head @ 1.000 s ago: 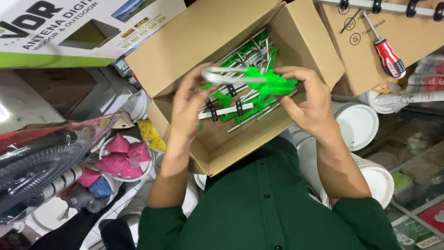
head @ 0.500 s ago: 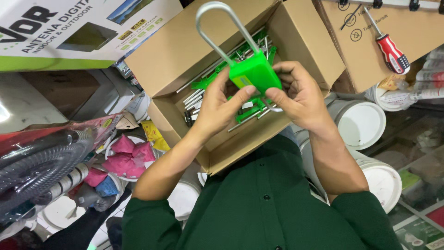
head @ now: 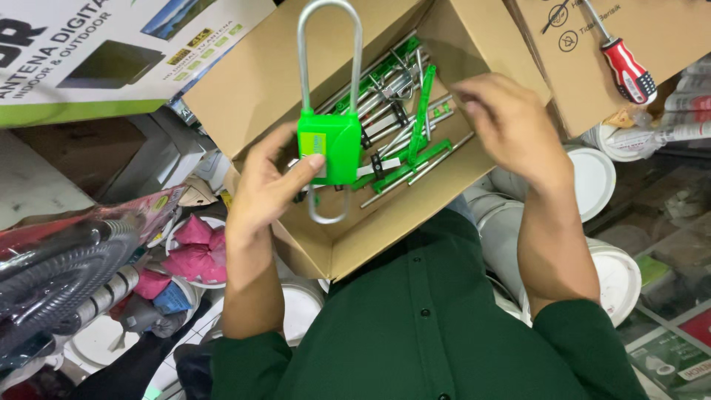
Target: The person attaches black plastic clips to a white rail using a screwdriver and then fits a green antenna component with a metal loop onto the rail.
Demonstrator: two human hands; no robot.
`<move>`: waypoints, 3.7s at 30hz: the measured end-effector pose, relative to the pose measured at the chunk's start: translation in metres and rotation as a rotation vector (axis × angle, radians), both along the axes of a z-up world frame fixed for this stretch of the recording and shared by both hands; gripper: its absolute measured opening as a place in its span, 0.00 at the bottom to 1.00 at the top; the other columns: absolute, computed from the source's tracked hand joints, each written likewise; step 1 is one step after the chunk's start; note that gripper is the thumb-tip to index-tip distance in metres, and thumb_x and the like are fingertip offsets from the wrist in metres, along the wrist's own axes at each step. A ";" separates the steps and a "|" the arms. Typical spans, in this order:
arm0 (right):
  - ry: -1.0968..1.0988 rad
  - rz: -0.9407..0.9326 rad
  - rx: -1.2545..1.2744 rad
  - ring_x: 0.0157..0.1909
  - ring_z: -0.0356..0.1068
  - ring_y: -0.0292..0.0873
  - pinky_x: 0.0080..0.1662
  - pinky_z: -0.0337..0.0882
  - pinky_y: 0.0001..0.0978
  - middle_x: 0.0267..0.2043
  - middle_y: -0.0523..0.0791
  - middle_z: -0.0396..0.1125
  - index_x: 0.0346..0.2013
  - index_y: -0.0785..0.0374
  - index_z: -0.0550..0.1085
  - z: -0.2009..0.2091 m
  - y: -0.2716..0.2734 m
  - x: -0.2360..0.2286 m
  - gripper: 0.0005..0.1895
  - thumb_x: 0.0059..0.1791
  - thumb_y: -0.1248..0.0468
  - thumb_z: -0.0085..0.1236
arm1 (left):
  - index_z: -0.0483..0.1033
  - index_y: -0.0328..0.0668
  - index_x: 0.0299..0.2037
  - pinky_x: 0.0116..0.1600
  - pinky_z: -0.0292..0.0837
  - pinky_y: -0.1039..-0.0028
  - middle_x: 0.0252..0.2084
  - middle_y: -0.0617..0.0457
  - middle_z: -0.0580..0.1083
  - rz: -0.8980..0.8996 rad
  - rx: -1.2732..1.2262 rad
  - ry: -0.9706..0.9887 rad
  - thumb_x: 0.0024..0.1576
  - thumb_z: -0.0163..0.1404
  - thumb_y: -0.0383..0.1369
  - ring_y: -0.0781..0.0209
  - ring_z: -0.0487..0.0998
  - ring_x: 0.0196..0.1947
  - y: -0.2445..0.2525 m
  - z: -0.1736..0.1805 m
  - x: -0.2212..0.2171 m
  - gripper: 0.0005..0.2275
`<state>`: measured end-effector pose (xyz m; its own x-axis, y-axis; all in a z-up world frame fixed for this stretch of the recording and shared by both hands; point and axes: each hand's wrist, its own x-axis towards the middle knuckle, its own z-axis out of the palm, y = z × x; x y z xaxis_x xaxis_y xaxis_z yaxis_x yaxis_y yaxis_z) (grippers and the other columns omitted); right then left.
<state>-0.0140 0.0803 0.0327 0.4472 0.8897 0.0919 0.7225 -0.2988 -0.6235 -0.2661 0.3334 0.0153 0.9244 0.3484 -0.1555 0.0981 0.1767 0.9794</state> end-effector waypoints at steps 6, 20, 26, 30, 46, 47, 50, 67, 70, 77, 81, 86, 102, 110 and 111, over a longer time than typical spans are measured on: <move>-0.154 0.242 -0.503 0.41 0.74 0.64 0.42 0.73 0.54 0.41 0.59 0.73 0.51 0.62 0.77 -0.046 0.026 -0.011 0.20 0.46 0.71 0.49 | 0.72 0.30 0.60 0.54 0.74 0.78 0.51 0.54 0.76 0.125 -0.098 -0.018 0.61 0.56 0.31 0.69 0.76 0.48 0.006 -0.020 -0.009 0.19; 0.022 0.636 -0.609 0.39 0.75 0.59 0.38 0.75 0.54 0.38 0.54 0.74 0.43 0.59 0.78 -0.049 0.050 -0.041 0.15 0.45 0.65 0.50 | 0.73 0.28 0.59 0.53 0.74 0.78 0.49 0.53 0.77 0.102 -0.116 -0.034 0.63 0.55 0.31 0.69 0.77 0.47 0.002 -0.024 0.004 0.17; -0.187 0.591 -0.587 0.58 0.69 0.58 0.53 0.71 0.52 0.57 0.53 0.69 0.59 0.58 0.72 -0.061 0.054 -0.061 0.26 0.45 0.65 0.49 | 0.72 0.29 0.60 0.51 0.74 0.78 0.48 0.53 0.77 0.075 -0.141 -0.036 0.64 0.54 0.31 0.69 0.76 0.45 0.002 -0.024 0.003 0.17; -0.220 0.545 -0.554 0.66 0.61 0.57 0.59 0.66 0.52 0.66 0.53 0.63 0.64 0.63 0.68 -0.072 0.050 -0.055 0.29 0.47 0.65 0.48 | 0.71 0.29 0.62 0.53 0.74 0.78 0.51 0.52 0.77 0.086 -0.135 -0.072 0.64 0.54 0.31 0.68 0.77 0.49 0.002 -0.026 0.002 0.18; -0.111 0.379 -0.683 0.46 0.73 0.64 0.46 0.72 0.54 0.50 0.59 0.70 0.63 0.65 0.68 -0.062 0.039 -0.017 0.30 0.44 0.71 0.46 | 0.70 0.29 0.64 0.61 0.74 0.74 0.54 0.51 0.77 0.086 -0.198 -0.120 0.64 0.55 0.30 0.65 0.77 0.53 0.005 -0.035 0.003 0.20; -0.117 0.382 -0.651 0.44 0.73 0.65 0.45 0.72 0.55 0.51 0.60 0.70 0.64 0.66 0.67 -0.065 0.042 -0.018 0.33 0.42 0.71 0.46 | 0.70 0.29 0.64 0.58 0.74 0.74 0.53 0.51 0.77 0.088 -0.202 -0.107 0.64 0.55 0.30 0.66 0.77 0.52 0.005 -0.035 0.004 0.20; -0.128 0.402 -0.706 0.45 0.73 0.63 0.45 0.72 0.56 0.47 0.58 0.71 0.70 0.61 0.64 -0.076 0.049 -0.021 0.35 0.46 0.71 0.45 | 0.70 0.28 0.64 0.57 0.75 0.74 0.53 0.51 0.77 0.086 -0.201 -0.099 0.63 0.55 0.30 0.66 0.77 0.51 0.004 -0.034 0.005 0.20; 0.078 0.504 -0.851 0.40 0.74 0.62 0.45 0.73 0.53 0.37 0.57 0.74 0.53 0.56 0.77 -0.070 0.035 -0.011 0.20 0.47 0.64 0.46 | 0.71 0.28 0.62 0.56 0.74 0.76 0.51 0.52 0.77 0.075 -0.162 -0.084 0.64 0.55 0.33 0.67 0.76 0.49 0.006 -0.038 0.004 0.19; 0.155 0.491 -0.703 0.38 0.74 0.62 0.46 0.73 0.52 0.35 0.58 0.74 0.55 0.60 0.75 -0.065 0.034 -0.004 0.21 0.47 0.67 0.47 | 0.71 0.29 0.62 0.55 0.74 0.76 0.51 0.52 0.76 0.074 -0.192 -0.092 0.63 0.55 0.32 0.68 0.76 0.49 0.006 -0.038 0.004 0.20; 0.056 0.232 -0.237 0.43 0.74 0.61 0.48 0.73 0.49 0.42 0.58 0.73 0.52 0.67 0.75 -0.027 0.038 0.024 0.17 0.49 0.74 0.47 | 0.71 0.29 0.63 0.56 0.75 0.75 0.52 0.52 0.77 0.093 -0.190 -0.088 0.64 0.55 0.32 0.67 0.77 0.50 0.007 -0.039 0.004 0.20; 0.052 0.240 -0.191 0.48 0.72 0.61 0.51 0.72 0.49 0.47 0.58 0.72 0.55 0.68 0.75 -0.021 0.043 0.028 0.18 0.51 0.74 0.47 | 0.71 0.29 0.62 0.56 0.76 0.75 0.51 0.51 0.77 0.097 -0.172 -0.081 0.64 0.55 0.31 0.66 0.78 0.50 0.008 -0.041 0.003 0.19; -0.002 0.488 -0.329 0.51 0.70 0.62 0.51 0.71 0.51 0.50 0.57 0.70 0.51 0.69 0.75 -0.055 0.058 0.017 0.21 0.44 0.74 0.51 | 0.70 0.29 0.62 0.56 0.76 0.75 0.51 0.51 0.77 0.097 -0.216 -0.111 0.64 0.55 0.32 0.66 0.78 0.50 0.007 -0.039 0.004 0.19; -0.127 0.455 -0.391 0.52 0.69 0.61 0.52 0.71 0.52 0.50 0.57 0.67 0.56 0.65 0.73 -0.064 0.070 -0.016 0.23 0.46 0.66 0.54 | 0.72 0.30 0.61 0.58 0.74 0.74 0.50 0.53 0.77 0.095 -0.193 -0.130 0.65 0.55 0.30 0.67 0.76 0.50 0.009 -0.046 0.005 0.17; -0.248 0.557 -0.691 0.54 0.68 0.59 0.53 0.70 0.52 0.52 0.53 0.68 0.57 0.54 0.75 -0.078 0.061 -0.023 0.27 0.42 0.66 0.53 | 0.71 0.30 0.62 0.60 0.75 0.73 0.53 0.51 0.77 0.126 -0.198 -0.132 0.65 0.55 0.31 0.66 0.77 0.53 0.010 -0.042 0.006 0.17; -0.241 0.569 -0.682 0.53 0.68 0.59 0.52 0.70 0.52 0.52 0.53 0.68 0.57 0.54 0.75 -0.079 0.057 -0.025 0.27 0.42 0.67 0.53 | 0.71 0.30 0.62 0.61 0.75 0.73 0.53 0.51 0.77 0.140 -0.201 -0.139 0.65 0.55 0.31 0.66 0.77 0.53 0.010 -0.042 0.006 0.17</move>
<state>-0.0388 0.1374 -0.0458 -0.0374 0.8655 -0.4996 0.9607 -0.1064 -0.2563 -0.2601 0.3429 -0.0271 0.8868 0.4490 -0.1095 -0.0735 0.3710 0.9257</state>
